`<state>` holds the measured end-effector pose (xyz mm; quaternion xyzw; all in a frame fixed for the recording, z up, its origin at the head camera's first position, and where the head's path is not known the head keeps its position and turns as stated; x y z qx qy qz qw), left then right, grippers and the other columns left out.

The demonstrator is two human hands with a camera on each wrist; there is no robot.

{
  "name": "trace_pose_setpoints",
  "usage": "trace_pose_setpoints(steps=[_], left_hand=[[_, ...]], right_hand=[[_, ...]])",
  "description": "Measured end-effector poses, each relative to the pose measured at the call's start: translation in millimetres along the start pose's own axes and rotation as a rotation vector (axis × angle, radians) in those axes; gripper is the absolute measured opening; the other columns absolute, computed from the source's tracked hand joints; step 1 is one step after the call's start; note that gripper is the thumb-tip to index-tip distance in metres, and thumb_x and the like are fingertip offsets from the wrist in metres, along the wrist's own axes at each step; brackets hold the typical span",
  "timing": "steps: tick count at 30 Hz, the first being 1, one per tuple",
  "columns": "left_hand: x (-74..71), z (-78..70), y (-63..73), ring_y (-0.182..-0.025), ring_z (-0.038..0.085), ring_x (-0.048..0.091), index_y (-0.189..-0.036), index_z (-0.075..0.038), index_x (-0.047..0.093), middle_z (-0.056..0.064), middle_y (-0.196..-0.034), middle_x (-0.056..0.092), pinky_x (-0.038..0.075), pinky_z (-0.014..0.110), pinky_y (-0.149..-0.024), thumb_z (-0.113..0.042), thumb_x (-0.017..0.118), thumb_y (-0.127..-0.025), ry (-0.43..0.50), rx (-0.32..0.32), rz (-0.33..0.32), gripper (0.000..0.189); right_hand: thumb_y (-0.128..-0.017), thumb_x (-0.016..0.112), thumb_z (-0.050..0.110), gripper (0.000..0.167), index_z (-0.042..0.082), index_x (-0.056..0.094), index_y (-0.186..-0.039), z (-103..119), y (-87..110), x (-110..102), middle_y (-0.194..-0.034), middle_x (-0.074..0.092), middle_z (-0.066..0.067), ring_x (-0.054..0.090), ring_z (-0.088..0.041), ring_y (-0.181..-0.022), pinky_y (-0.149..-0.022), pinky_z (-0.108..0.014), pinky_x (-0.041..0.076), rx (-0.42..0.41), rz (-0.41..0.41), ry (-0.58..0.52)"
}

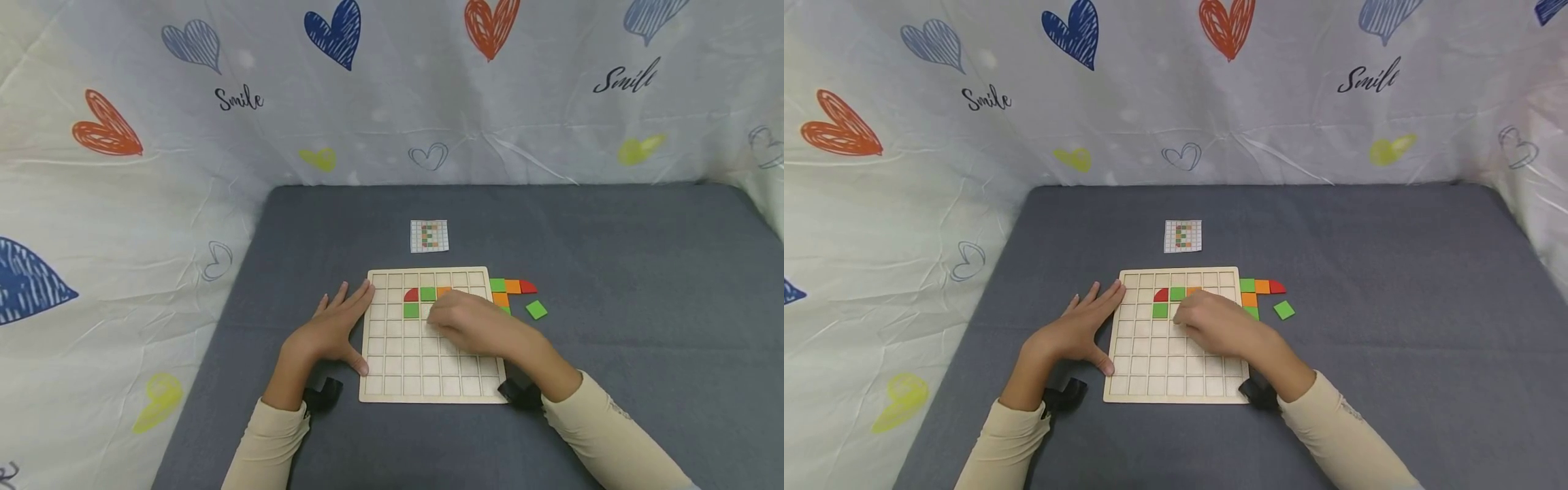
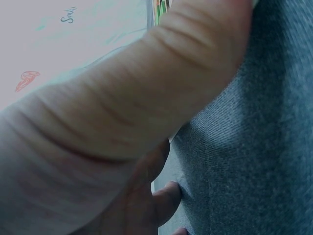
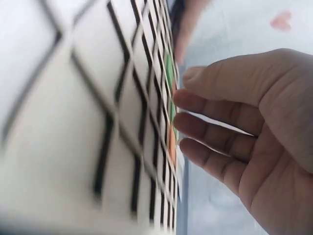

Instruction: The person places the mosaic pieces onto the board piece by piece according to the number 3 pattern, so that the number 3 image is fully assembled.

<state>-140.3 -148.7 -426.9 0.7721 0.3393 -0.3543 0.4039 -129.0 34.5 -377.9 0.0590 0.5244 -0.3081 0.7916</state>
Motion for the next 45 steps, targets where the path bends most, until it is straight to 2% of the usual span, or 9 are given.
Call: trace_pose_setpoints(steps=[5, 7, 9, 13, 18, 28, 33, 37, 45], left_hand=[[0.1, 1.7, -0.9, -0.151, 0.035, -0.006, -0.163, -0.015, 0.009, 0.001, -0.167, 0.002, -0.001, 0.062, -0.116, -0.051, 0.098, -0.046, -0.005, -0.011, 0.002, 0.151], [0.2, 1.9, -0.7, -0.151, 0.034, -0.007, -0.163, -0.016, 0.009, 0.0, -0.167, 0.001, -0.002, 0.061, -0.117, -0.051, 0.098, -0.046, -0.003, -0.014, 0.005, 0.151], [0.2, 1.9, -0.3, -0.151, 0.035, -0.007, -0.163, -0.015, 0.009, 0.001, -0.168, 0.002, -0.002, 0.062, -0.116, -0.051, 0.098, -0.046, 0.001, -0.013, 0.004, 0.151], [-0.5, 2.0, 0.2, -0.151, 0.036, -0.006, -0.163, -0.014, 0.01, 0.002, -0.168, 0.003, -0.001, 0.062, -0.116, -0.051, 0.098, -0.046, 0.003, -0.01, -0.002, 0.151], [-0.2, 3.1, -0.3, -0.151, 0.035, -0.007, -0.163, -0.016, 0.008, 0.001, -0.167, 0.001, -0.002, 0.061, -0.116, -0.052, 0.097, -0.046, 0.003, -0.015, -0.002, 0.151], [3.2, 4.9, -0.3, -0.151, 0.034, -0.007, -0.163, -0.016, 0.008, 0.001, -0.167, 0.001, -0.002, 0.061, -0.117, -0.052, 0.097, -0.046, 0.007, -0.02, 0.006, 0.151], [3.6, 3.7, 0.1, -0.151, 0.035, -0.007, -0.163, -0.015, 0.01, 0.002, -0.167, 0.002, -0.002, 0.061, -0.116, -0.052, 0.097, -0.046, 0.011, -0.018, 0.008, 0.15], [3.0, 2.7, -0.3, -0.151, 0.035, -0.006, -0.163, -0.015, 0.01, 0.002, -0.167, 0.003, -0.002, 0.062, -0.116, -0.052, 0.097, -0.046, 0.01, -0.015, 0.004, 0.15], [2.4, 4.0, -2.0, -0.151, 0.034, -0.007, -0.163, -0.016, 0.008, 0.001, -0.168, 0.001, -0.002, 0.062, -0.116, -0.052, 0.097, -0.046, -0.001, -0.019, 0.007, 0.151]], right_hand=[[-0.087, 0.068, -0.007, 0.015, 0.006, 0.075, -0.088, -27.1, 27.8, -27.4, -0.085, 0.068, 0.0, 0.061, -0.018, -0.083, -0.082, -0.037, 0.051, 0.099, -0.077, 0.0], [-0.086, 0.07, -0.007, 0.017, 0.003, 0.077, -0.099, -38.2, 40.4, -37.4, -0.098, 0.072, -0.003, 0.065, -0.021, -0.092, -0.084, -0.041, 0.052, 0.156, -0.103, 0.027], [-0.086, 0.072, -0.006, 0.019, 0.003, 0.077, -0.103, -47.5, 52.0, -44.0, -0.102, 0.073, -0.005, 0.065, -0.024, -0.095, -0.082, -0.043, 0.053, 0.21, -0.117, 0.051], [-0.086, 0.073, -0.004, 0.02, 0.003, 0.076, -0.105, -56.1, 69.1, -46.8, -0.104, 0.073, -0.006, 0.065, -0.025, -0.096, -0.081, -0.045, 0.053, 0.264, -0.12, 0.066], [-0.086, 0.072, -0.006, 0.025, 0.003, 0.077, -0.109, -61.2, 82.9, -42.3, -0.11, 0.073, -0.009, 0.065, -0.027, -0.1, -0.083, -0.046, 0.053, 0.288, -0.124, 0.063], [-0.082, 0.077, -0.007, 0.024, 0.005, 0.077, -0.103, -70.1, 99.1, -44.9, -0.103, 0.072, -0.009, 0.063, -0.031, -0.099, -0.085, -0.051, 0.052, 0.375, -0.117, 0.121], [-0.077, 0.081, -0.008, 0.025, 0.006, 0.077, -0.097, -69.8, 100.7, -46.1, -0.096, 0.067, -0.005, 0.061, -0.026, -0.089, -0.076, -0.046, 0.053, 0.35, -0.147, 0.159], [-0.076, 0.08, -0.008, 0.025, 0.005, 0.076, -0.097, -71.4, 101.9, -45.8, -0.098, 0.066, -0.006, 0.062, -0.025, -0.088, -0.075, -0.046, 0.054, 0.324, -0.176, 0.164], [-0.08, 0.08, -0.005, 0.026, -0.001, 0.076, -0.105, -75.8, 102.1, -45.6, -0.099, 0.067, -0.009, 0.061, -0.028, -0.088, -0.077, -0.048, 0.053, 0.368, -0.133, 0.178]])
Point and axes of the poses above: each hand's wrist, its own y-axis away from the middle knuckle, its own x-axis out of the palm, z = x × y, the point moved 9 cm from there along -y, towards the middle knuckle
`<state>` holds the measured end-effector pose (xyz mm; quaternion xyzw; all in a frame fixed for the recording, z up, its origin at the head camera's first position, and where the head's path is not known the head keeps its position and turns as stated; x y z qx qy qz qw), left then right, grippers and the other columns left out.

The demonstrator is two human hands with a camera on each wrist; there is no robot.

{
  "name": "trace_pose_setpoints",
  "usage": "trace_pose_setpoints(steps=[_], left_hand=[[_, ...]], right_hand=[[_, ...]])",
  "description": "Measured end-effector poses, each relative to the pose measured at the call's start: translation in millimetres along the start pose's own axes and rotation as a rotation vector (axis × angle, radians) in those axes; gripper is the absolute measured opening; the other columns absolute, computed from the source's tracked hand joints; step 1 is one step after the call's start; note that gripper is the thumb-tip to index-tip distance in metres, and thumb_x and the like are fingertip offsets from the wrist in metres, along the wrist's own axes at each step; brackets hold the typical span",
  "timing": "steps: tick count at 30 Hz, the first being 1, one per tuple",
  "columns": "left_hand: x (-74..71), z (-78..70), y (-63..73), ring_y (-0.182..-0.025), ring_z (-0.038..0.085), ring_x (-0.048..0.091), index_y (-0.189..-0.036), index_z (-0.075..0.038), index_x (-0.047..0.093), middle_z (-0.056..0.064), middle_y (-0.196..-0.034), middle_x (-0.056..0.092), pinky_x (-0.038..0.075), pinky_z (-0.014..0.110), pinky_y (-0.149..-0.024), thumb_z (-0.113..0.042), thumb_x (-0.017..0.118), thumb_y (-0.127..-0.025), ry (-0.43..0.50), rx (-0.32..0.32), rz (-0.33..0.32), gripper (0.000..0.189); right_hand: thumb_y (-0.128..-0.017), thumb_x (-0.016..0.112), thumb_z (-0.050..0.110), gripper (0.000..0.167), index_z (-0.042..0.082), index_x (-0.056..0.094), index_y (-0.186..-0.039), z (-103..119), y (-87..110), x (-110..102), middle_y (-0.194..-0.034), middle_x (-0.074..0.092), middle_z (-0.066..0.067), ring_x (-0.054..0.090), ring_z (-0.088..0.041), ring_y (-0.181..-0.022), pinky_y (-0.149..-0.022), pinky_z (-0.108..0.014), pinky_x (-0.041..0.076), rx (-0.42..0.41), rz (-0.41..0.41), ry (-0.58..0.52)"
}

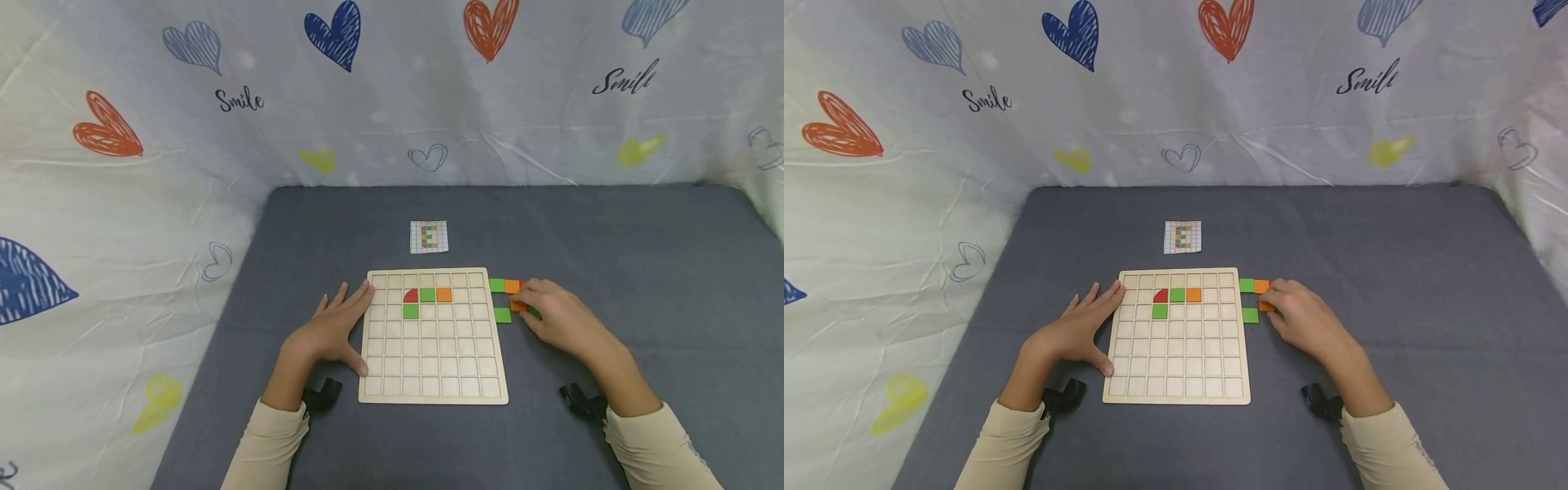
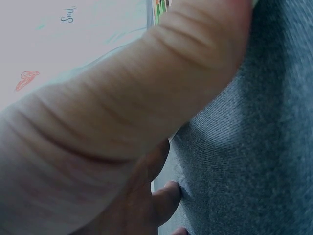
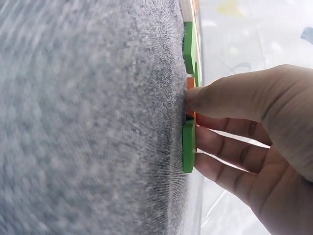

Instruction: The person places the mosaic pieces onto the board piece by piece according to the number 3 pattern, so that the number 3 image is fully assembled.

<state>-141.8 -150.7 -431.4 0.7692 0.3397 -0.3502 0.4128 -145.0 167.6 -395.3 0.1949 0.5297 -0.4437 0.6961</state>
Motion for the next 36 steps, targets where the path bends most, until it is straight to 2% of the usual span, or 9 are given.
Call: trace_pose_setpoints(steps=[12, 19, 28, 36], left_hand=[[-0.8, 0.3, -0.1, -0.151, 0.034, -0.007, -0.163, -0.017, 0.008, 0.0, -0.167, 0.001, -0.002, 0.061, -0.117, -0.052, 0.098, -0.046, 0.0, -0.003, -0.003, 0.152], [-1.6, -0.8, 0.5, -0.151, 0.035, -0.006, -0.163, -0.016, 0.009, 0.001, -0.167, 0.002, -0.001, 0.062, -0.116, -0.052, 0.098, -0.045, 0.001, 0.003, -0.007, 0.151], [-0.8, -1.3, 0.9, -0.152, 0.034, -0.006, -0.163, -0.016, 0.01, 0.0, -0.167, 0.003, -0.001, 0.062, -0.116, -0.053, 0.097, -0.044, 0.006, 0.005, -0.011, 0.152], [0.0, -0.2, -0.1, -0.152, 0.033, -0.007, -0.163, -0.017, 0.01, -0.001, -0.167, 0.001, -0.002, 0.062, -0.116, -0.052, 0.097, -0.045, 0.008, 0.015, -0.008, 0.151]], right_hand=[[-0.083, 0.08, -0.001, 0.023, 0.001, 0.076, -0.105, 0.8, 1.1, -0.3, -0.103, 0.069, -0.012, 0.063, -0.032, -0.095, -0.082, -0.051, 0.052, 0.028, 0.039, 0.002], [-0.081, 0.08, -0.003, 0.021, 0.003, 0.077, -0.102, 1.0, 1.8, -0.6, -0.1, 0.069, -0.009, 0.063, -0.03, -0.093, -0.082, -0.05, 0.053, 0.03, 0.044, 0.004], [-0.081, 0.076, -0.005, 0.025, 0.002, 0.075, -0.105, -2.0, 3.3, 1.9, -0.102, 0.067, -0.01, 0.06, -0.029, -0.092, -0.082, -0.05, 0.052, 0.058, 0.084, -0.018], [-0.081, 0.075, -0.005, 0.025, 0.003, 0.075, -0.105, 2.2, 4.0, 1.3, -0.101, 0.066, -0.008, 0.06, -0.025, -0.09, -0.078, -0.047, 0.052, 0.017, 0.058, -0.038]])
Point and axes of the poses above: each hand's wrist, its own y-axis away from the middle knuckle, its own x-axis out of the palm, z = x × y, the point moved 9 cm from there along -y, towards the middle knuckle
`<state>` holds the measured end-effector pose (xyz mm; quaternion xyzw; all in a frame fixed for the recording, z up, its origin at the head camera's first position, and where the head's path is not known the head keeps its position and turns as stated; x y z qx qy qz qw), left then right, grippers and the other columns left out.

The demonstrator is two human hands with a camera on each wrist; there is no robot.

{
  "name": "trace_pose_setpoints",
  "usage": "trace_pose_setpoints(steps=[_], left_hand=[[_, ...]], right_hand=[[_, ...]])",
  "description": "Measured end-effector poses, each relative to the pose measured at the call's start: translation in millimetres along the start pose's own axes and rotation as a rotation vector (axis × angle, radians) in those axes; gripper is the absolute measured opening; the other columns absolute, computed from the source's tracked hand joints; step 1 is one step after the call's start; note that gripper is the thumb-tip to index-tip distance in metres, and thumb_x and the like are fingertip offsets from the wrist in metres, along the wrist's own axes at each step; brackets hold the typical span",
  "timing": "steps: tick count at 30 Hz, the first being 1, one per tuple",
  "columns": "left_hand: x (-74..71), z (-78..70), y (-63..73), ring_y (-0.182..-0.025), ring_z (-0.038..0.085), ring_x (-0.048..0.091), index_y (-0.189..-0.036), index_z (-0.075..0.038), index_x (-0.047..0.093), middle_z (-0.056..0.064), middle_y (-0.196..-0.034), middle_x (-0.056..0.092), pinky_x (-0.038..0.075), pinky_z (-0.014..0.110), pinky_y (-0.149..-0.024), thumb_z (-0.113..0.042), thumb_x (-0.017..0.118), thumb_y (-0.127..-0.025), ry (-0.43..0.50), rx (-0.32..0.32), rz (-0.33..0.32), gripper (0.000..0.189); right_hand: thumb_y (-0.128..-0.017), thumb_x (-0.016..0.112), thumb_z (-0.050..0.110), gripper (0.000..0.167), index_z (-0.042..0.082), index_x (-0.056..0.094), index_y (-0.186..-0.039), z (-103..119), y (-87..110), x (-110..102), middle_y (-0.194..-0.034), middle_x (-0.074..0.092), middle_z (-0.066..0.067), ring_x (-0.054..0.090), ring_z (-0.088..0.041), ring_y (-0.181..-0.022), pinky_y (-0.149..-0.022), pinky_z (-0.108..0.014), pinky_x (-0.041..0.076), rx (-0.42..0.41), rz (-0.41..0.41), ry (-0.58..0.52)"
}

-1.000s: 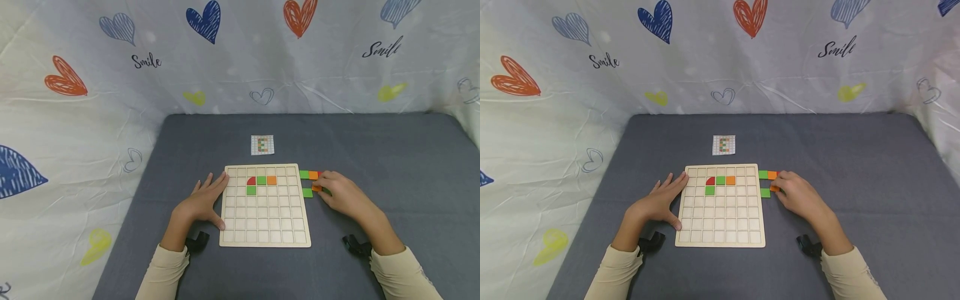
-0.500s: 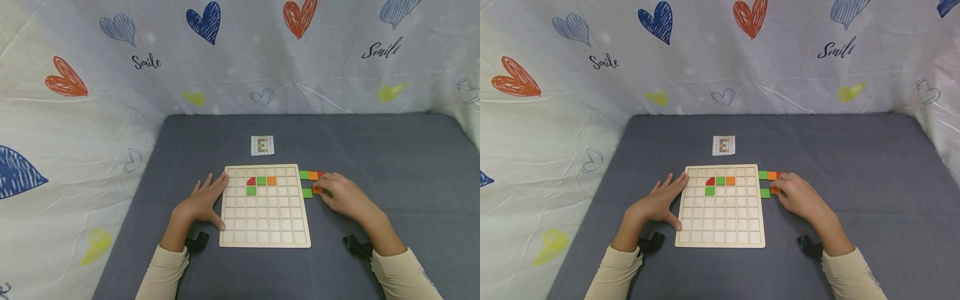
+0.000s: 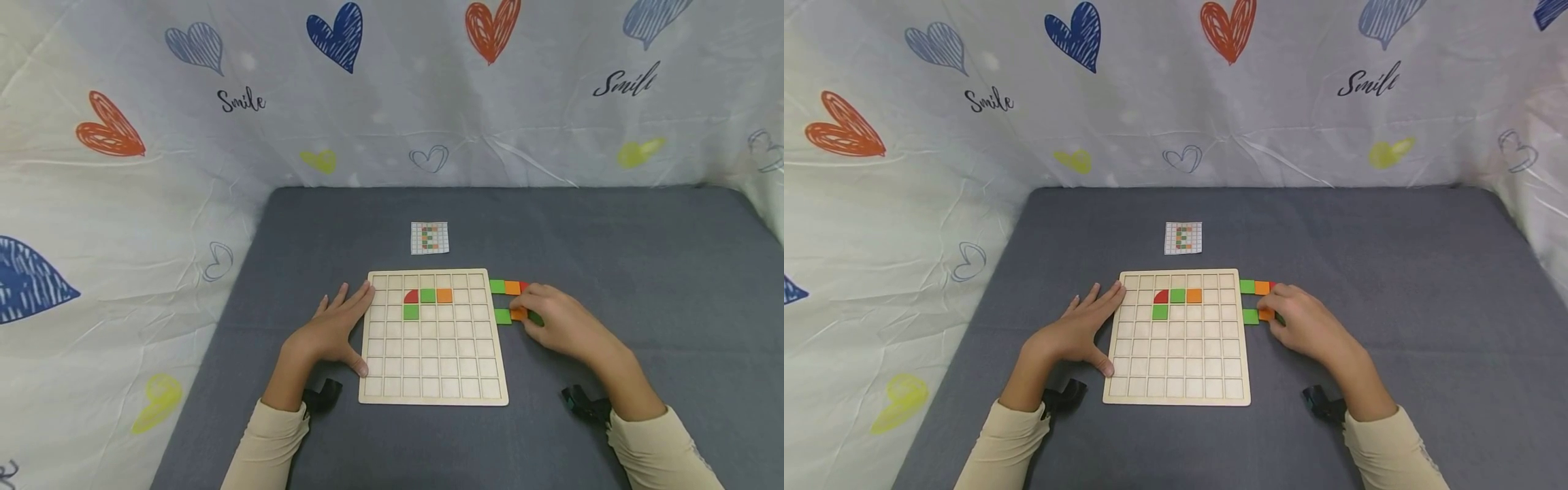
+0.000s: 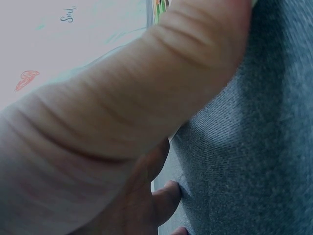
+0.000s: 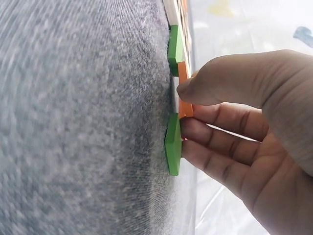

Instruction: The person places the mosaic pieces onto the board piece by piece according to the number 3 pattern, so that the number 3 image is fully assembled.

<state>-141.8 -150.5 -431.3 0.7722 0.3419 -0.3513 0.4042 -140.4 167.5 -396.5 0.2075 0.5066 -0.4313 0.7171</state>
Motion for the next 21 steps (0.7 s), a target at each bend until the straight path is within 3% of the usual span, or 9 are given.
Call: trace_pose_setpoints(steps=[21], left_hand=[[2.6, 2.4, -1.8, -0.151, 0.032, -0.008, -0.163, -0.018, 0.008, -0.003, -0.167, -0.001, -0.003, 0.06, -0.117, -0.051, 0.098, -0.046, -0.015, -0.015, 0.005, 0.151]], right_hand=[[-0.082, 0.076, -0.003, 0.024, 0.005, 0.075, -0.105, 23.3, -7.1, 3.4, -0.101, 0.065, -0.003, 0.059, -0.018, -0.089, -0.076, -0.04, 0.052, -0.07, 0.023, -0.033]])
Point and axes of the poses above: each hand's wrist, its own y-axis away from the middle knuckle, its own x-axis out of the palm, z = x × y, the point moved 9 cm from there along -y, towards the middle knuckle
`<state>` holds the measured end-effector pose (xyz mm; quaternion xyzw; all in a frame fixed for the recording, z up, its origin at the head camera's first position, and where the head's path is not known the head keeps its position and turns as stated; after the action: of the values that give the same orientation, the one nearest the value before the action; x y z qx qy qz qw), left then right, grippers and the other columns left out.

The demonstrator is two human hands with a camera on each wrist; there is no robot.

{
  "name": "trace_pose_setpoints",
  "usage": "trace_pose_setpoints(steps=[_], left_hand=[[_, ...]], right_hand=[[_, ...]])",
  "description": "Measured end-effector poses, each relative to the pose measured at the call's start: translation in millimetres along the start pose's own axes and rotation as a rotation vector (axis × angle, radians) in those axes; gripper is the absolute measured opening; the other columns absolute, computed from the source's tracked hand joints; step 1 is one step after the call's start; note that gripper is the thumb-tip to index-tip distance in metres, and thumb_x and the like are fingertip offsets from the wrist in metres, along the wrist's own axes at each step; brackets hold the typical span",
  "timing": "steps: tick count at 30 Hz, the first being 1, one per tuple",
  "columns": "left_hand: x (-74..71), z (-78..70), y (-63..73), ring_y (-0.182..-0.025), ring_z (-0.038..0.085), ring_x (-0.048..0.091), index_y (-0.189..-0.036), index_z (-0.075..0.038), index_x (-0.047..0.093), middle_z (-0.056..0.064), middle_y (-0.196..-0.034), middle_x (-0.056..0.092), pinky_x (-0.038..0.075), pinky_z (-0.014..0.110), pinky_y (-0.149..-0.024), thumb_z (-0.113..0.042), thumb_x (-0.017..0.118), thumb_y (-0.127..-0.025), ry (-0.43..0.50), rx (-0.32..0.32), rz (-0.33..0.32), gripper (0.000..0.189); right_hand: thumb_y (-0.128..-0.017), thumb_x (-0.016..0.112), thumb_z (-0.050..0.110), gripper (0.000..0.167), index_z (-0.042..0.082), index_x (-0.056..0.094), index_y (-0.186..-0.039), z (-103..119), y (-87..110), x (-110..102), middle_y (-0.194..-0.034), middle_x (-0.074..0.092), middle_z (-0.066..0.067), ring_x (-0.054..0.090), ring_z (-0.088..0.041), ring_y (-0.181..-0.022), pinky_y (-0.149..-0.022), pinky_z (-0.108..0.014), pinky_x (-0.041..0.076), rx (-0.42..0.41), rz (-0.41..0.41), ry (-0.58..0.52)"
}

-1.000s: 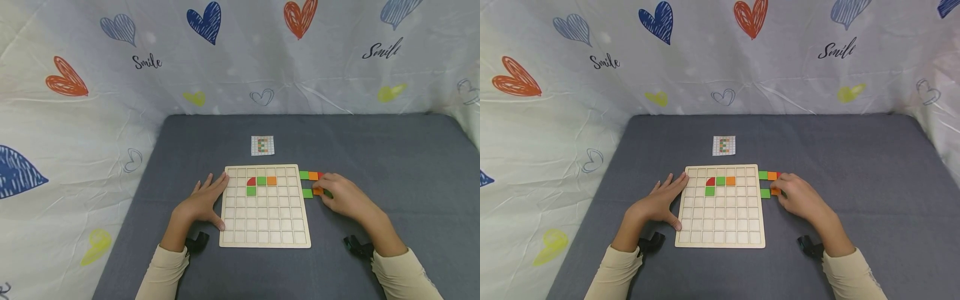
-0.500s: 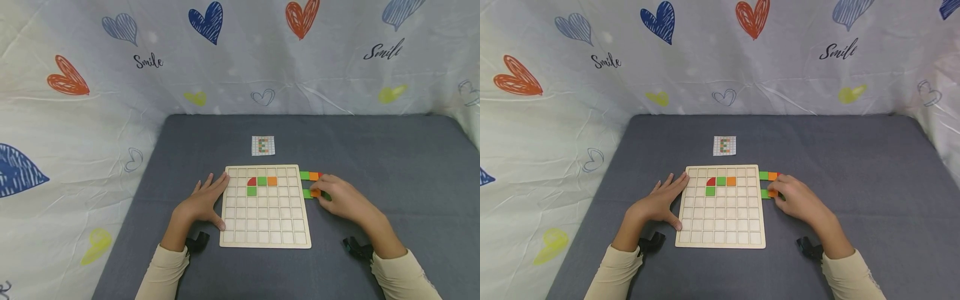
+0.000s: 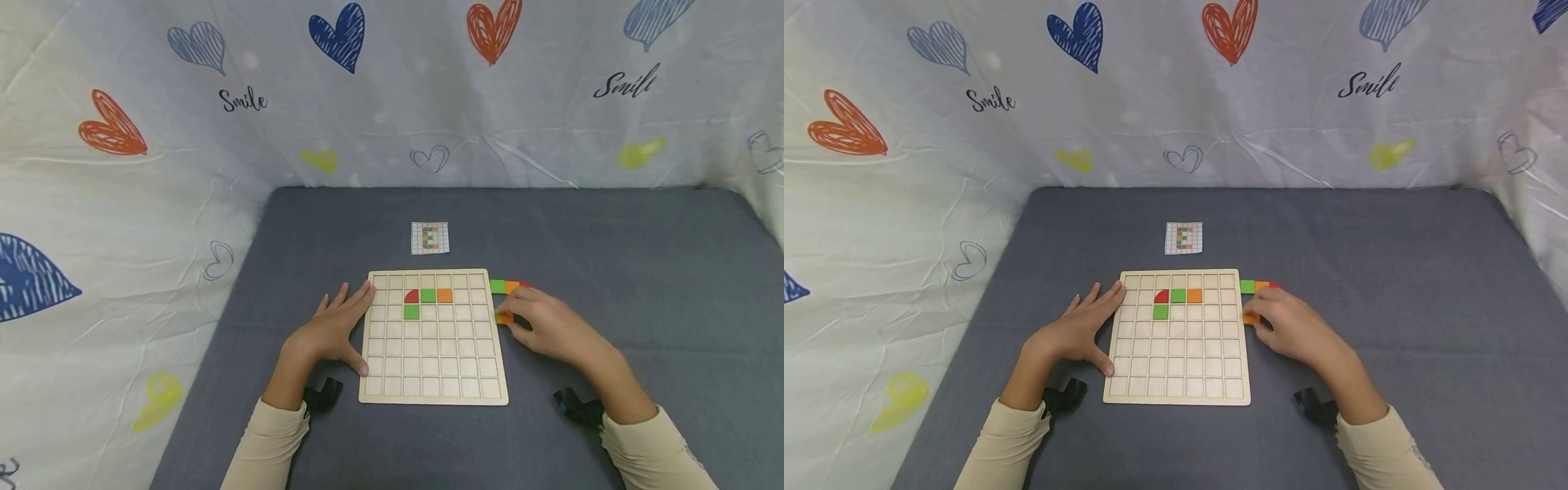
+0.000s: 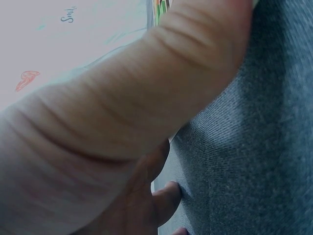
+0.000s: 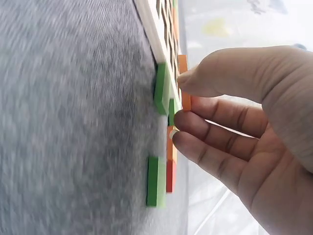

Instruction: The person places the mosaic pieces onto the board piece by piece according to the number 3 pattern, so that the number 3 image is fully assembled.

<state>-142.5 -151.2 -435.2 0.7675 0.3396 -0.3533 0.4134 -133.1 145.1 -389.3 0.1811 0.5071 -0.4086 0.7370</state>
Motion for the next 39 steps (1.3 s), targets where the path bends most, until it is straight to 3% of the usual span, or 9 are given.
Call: trace_pose_setpoints(steps=[6, 16, 23, 30, 39], left_hand=[[0.8, 0.3, 0.7, -0.151, 0.032, -0.009, -0.163, -0.018, 0.008, -0.003, -0.167, -0.001, -0.003, 0.06, -0.117, -0.051, 0.098, -0.046, 0.003, -0.001, 0.003, 0.151], [-0.4, -1.6, 1.4, -0.151, 0.033, -0.008, -0.163, -0.017, 0.009, -0.002, -0.167, 0.0, -0.002, 0.061, -0.117, -0.051, 0.098, -0.047, 0.008, 0.003, 0.004, 0.15], [-1.6, -1.6, 2.7, -0.151, 0.034, -0.007, -0.163, -0.016, 0.009, -0.001, -0.167, 0.001, -0.002, 0.061, -0.117, -0.05, 0.098, -0.046, 0.006, 0.002, 0.004, 0.151], [-2.8, -2.9, 3.4, -0.151, 0.035, -0.006, -0.163, -0.015, 0.011, 0.001, -0.167, 0.002, -0.001, 0.062, -0.116, -0.05, 0.098, -0.047, 0.013, 0.011, -0.003, 0.149], [-4.1, -3.1, 3.3, -0.151, 0.035, -0.005, -0.163, -0.015, 0.01, 0.001, -0.168, 0.003, -0.001, 0.063, -0.116, -0.052, 0.097, -0.046, 0.004, 0.021, -0.013, 0.15]], right_hand=[[-0.083, 0.078, -0.001, 0.02, 0.007, 0.075, -0.101, 13.4, -5.5, 8.2, -0.1, 0.065, 0.0, 0.061, -0.015, -0.091, -0.079, -0.037, 0.054, -0.048, 0.009, -0.03], [-0.082, 0.08, 0.002, 0.018, 0.01, 0.076, -0.098, 36.5, -19.1, 19.1, -0.095, 0.063, 0.004, 0.057, -0.01, -0.084, -0.072, -0.03, 0.051, -0.14, 0.018, -0.043], [-0.083, 0.075, -0.003, 0.019, 0.01, 0.076, -0.096, 50.8, -28.5, 23.1, -0.093, 0.063, 0.003, 0.059, -0.013, -0.084, -0.073, -0.032, 0.052, -0.209, 0.012, -0.065], [-0.085, 0.077, 0.003, 0.016, 0.012, 0.077, -0.098, 63.3, -37.6, 31.1, -0.094, 0.063, 0.004, 0.057, -0.012, -0.085, -0.075, -0.03, 0.052, -0.211, 0.056, -0.073], [-0.085, 0.077, 0.002, 0.014, 0.012, 0.076, -0.094, 76.6, -49.0, 37.1, -0.09, 0.06, 0.004, 0.055, -0.013, -0.083, -0.075, -0.029, 0.051, -0.246, 0.039, -0.07]])
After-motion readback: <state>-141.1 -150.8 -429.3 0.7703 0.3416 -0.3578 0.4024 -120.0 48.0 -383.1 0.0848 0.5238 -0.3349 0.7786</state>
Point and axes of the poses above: each hand's wrist, its own y-axis away from the middle knuckle, its own x-axis out of the palm, z = x × y, the point moved 9 cm from there along -y, towards the middle knuckle
